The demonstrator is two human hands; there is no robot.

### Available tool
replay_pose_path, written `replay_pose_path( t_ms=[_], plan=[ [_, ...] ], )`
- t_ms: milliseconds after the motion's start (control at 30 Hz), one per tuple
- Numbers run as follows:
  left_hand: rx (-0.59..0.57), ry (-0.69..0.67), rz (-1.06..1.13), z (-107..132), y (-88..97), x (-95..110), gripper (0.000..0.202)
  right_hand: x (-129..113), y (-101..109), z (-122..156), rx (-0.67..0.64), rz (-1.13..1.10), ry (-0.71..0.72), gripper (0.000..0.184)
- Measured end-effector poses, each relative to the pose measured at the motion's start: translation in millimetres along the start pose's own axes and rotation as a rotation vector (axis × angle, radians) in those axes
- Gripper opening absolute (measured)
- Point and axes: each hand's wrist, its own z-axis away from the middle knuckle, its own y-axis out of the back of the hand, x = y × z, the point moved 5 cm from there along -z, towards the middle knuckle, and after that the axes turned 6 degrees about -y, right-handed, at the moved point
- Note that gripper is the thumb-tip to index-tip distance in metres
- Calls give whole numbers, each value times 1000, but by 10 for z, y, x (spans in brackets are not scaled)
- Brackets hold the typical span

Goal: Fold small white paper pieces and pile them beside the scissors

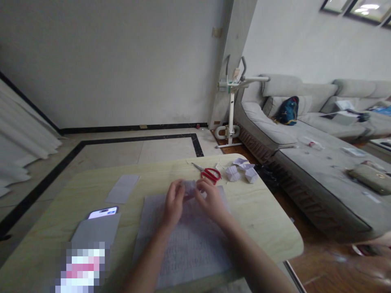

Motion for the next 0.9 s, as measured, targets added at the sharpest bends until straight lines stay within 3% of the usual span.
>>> replay_pose_path(
  t_ms=[333, 433, 567, 667, 800, 900],
  plan=[
    [-8, -113, -145, -2, 7, 33, 31, 6, 7, 13, 61, -7, -24, 6],
    [44, -126, -230, -27, 60, 39, 34, 28, 47, -19, 63, -139, -65, 10],
    [88, -186, -468, -62, 168, 83, 34, 170, 52, -55, 3, -494, -260, 17],
    [8, -315, -719, -69, 168, 138, 29, 273, -7, -53, -76, -758, -368, 15],
    [-18, -527, -817, 4, 108, 299, 26, 324, -56, -37, -133, -766, -399, 17],
    [-131, -424, -695, 62, 24, 330, 21, 286, -81, -31, -198, -718, -367, 16]
  ],
)
